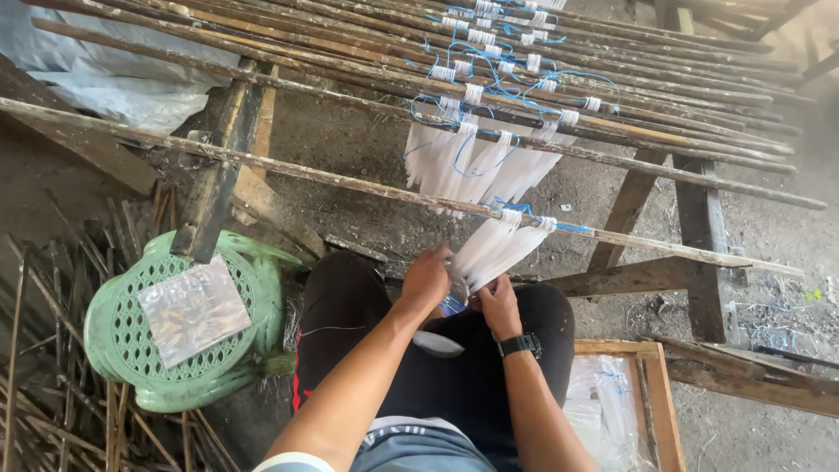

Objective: The person prepares bundles of white candles by tying them with blue string, places the bundled candles into plastic bags, and then stores the bags in a wooden crate.

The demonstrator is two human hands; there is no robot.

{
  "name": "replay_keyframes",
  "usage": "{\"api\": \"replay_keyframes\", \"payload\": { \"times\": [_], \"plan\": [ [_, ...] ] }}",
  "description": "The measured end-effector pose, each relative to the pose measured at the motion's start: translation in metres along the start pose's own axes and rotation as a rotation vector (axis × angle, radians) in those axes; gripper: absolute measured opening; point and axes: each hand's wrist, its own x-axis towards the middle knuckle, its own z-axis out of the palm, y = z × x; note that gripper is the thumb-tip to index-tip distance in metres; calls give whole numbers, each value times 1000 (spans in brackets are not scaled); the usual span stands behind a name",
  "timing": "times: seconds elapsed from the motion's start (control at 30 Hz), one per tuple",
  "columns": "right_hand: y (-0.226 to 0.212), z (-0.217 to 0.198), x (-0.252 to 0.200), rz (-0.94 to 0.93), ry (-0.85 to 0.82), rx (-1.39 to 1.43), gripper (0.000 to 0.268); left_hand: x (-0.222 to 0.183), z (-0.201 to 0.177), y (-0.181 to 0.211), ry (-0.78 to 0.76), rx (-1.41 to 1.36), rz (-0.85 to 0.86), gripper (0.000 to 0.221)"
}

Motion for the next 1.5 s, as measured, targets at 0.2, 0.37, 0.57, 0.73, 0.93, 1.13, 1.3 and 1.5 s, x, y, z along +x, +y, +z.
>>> {"api": "replay_keyframes", "payload": {
  "times": [0.2,0.37,0.57,0.73,0.93,1.13,1.3,1.5],
  "plan": [
    [5,3,7,170,3,152,26,7,10,-7,95,118,65,26],
    [11,0,22,311,9,501,27,6,-21,18,-71,-132,-95,31],
    [-10,-11,21,261,58,490,24,14,-32,27,-66,-235,-154,26],
    [-49,-18,13,23,142,224,15,27,-42,34,-110,-130,-78,29],
    [-21,-32,68,-51,121,174,25,41,-49,33,-11,-318,17,30],
    [-26,-26,110,-26,90,267,22,49,-55,45,-123,-195,-103,43],
    [-19,-17,132,-3,58,314,20,94,-19,27,-64,-288,0,27],
    [14,-26,139,57,49,406,18,107,5,18,-5,-810,55,19]
  ]
}}
